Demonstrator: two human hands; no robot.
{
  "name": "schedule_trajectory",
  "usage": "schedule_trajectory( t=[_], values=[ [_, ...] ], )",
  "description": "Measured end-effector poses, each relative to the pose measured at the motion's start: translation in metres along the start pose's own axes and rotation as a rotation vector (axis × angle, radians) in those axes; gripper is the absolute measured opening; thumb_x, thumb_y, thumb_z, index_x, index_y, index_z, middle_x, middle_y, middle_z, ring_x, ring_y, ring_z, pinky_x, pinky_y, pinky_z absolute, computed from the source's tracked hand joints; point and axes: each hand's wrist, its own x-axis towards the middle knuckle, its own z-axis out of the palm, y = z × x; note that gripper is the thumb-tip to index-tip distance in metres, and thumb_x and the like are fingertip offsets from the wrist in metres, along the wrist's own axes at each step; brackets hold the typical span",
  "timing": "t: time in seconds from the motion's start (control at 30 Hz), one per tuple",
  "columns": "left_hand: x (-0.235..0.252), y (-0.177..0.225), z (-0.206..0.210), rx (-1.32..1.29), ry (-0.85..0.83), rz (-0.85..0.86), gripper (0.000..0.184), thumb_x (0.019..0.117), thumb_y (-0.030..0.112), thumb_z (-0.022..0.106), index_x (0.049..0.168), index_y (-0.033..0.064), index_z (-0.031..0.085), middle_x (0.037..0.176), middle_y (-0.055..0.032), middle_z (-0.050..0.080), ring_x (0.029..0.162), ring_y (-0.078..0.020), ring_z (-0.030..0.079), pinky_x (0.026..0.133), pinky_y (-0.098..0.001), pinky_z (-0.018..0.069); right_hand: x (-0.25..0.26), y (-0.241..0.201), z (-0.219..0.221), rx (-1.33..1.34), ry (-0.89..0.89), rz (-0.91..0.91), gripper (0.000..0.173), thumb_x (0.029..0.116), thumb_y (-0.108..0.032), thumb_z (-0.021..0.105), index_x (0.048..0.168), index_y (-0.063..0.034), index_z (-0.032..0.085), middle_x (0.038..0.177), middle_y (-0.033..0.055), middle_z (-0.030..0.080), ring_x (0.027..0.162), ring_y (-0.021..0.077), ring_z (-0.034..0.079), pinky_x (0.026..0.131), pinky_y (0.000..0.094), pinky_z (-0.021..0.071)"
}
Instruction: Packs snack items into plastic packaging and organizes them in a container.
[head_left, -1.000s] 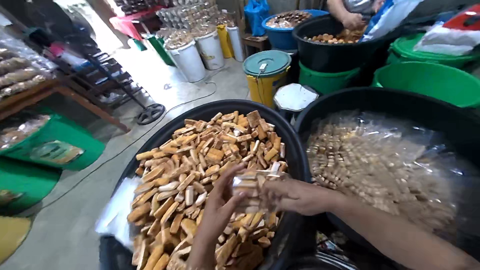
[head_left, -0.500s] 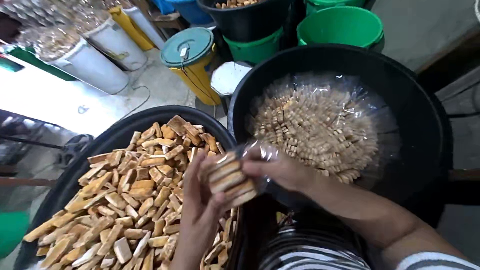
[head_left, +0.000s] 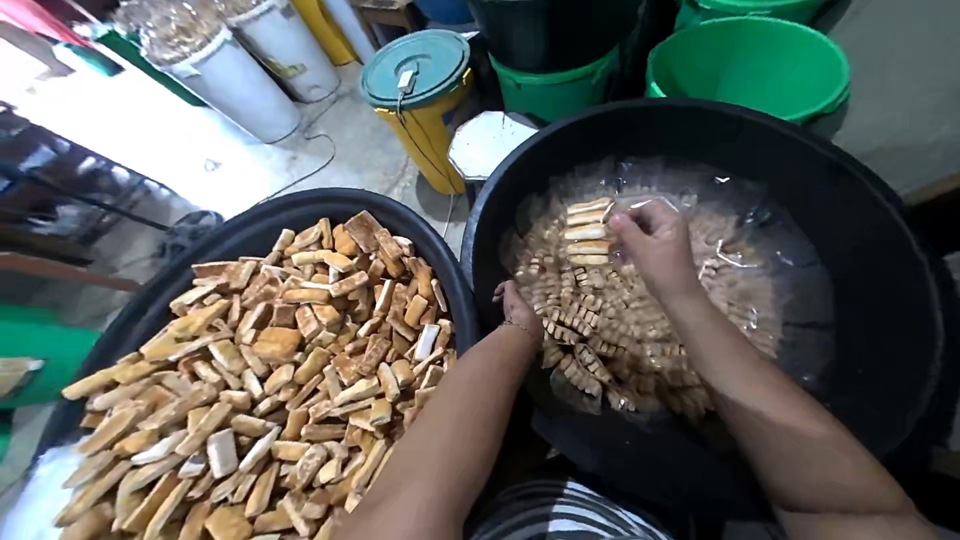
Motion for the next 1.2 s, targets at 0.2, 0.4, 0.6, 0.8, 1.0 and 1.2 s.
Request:
schedule_trajectory(
  t=[0.2,0.4,0.6,0.8,1.0,1.2],
  values=[
    [-0.001,-0.012,-0.005,-0.319,0.044,0.131,0.052,0.1059,0.010,0.047,0.156,0.0022,0.034,0.138,-0.0330,0.053,0.131,-0.0511,0.049,0.102,-0.0651,0.0410,-0.008,0.004,0.004,-0.375,-0.912,0.125,0.021,0.1038,-0.015,0.058,0.109,0.0042,0.066,0.095,0.0189,0.065,0.085,0.0282,0.064,0.081,0.0469,0.0534],
    [0.026,0.000,-0.019,-0.783,0.028,0.242,0.073,0.1061,0.023,0.051,0.165,0.0137,0.008,0.145,-0.0289,0.050,0.132,-0.0450,0.052,0.106,-0.0648,0.0392,-0.027,0.009,0.008,-0.822,-1.146,0.196,0.028,0.1041,-0.017,0.056,0.123,0.0029,0.064,0.114,0.0276,0.066,0.111,0.0443,0.064,0.096,0.0617,0.0481],
    [0.043,0.039,-0.004,-1.363,0.169,0.208,0.080,0.1043,0.015,0.053,0.164,0.0087,-0.001,0.160,-0.0331,0.024,0.143,-0.0452,0.039,0.115,-0.0541,0.0365,-0.019,-0.003,-0.021,-0.576,-0.423,-0.005,0.021,0.1026,-0.012,0.059,0.092,0.0048,0.065,0.079,0.0168,0.062,0.071,0.0287,0.062,0.069,0.0491,0.0519],
    [0.003,0.086,-0.001,-1.071,0.232,0.254,0.035,0.1046,0.009,0.051,0.131,-0.0137,0.056,0.141,-0.0302,0.053,0.138,-0.0411,0.046,0.116,-0.0504,0.0337,0.006,0.005,0.080,-0.508,-0.776,0.110,0.025,0.1045,-0.016,0.057,0.116,0.0044,0.065,0.102,0.0224,0.068,0.091,0.0338,0.069,0.084,0.0517,0.0557],
    [-0.048,0.087,0.022,-0.810,0.141,0.430,0.039,0.1021,0.016,0.057,0.133,-0.0088,0.057,0.143,-0.0299,0.050,0.138,-0.0466,0.043,0.113,-0.0655,0.0293,-0.006,0.075,0.141,-0.911,-1.323,0.243,0.042,0.1028,-0.014,0.061,0.138,0.0086,0.055,0.143,0.0327,0.053,0.136,0.0469,0.049,0.113,0.0614,0.0374],
    [-0.151,0.000,0.118,-0.928,0.813,0.650,0.029,0.1017,0.019,0.060,0.127,0.0102,0.069,0.143,-0.0108,0.059,0.135,-0.0285,0.054,0.113,-0.0485,0.0433,-0.057,0.091,0.117,-0.865,-1.261,0.111,0.033,0.0994,-0.001,0.056,0.131,0.0079,0.059,0.136,0.0304,0.057,0.124,0.0487,0.058,0.101,0.0649,0.0477]
  ],
)
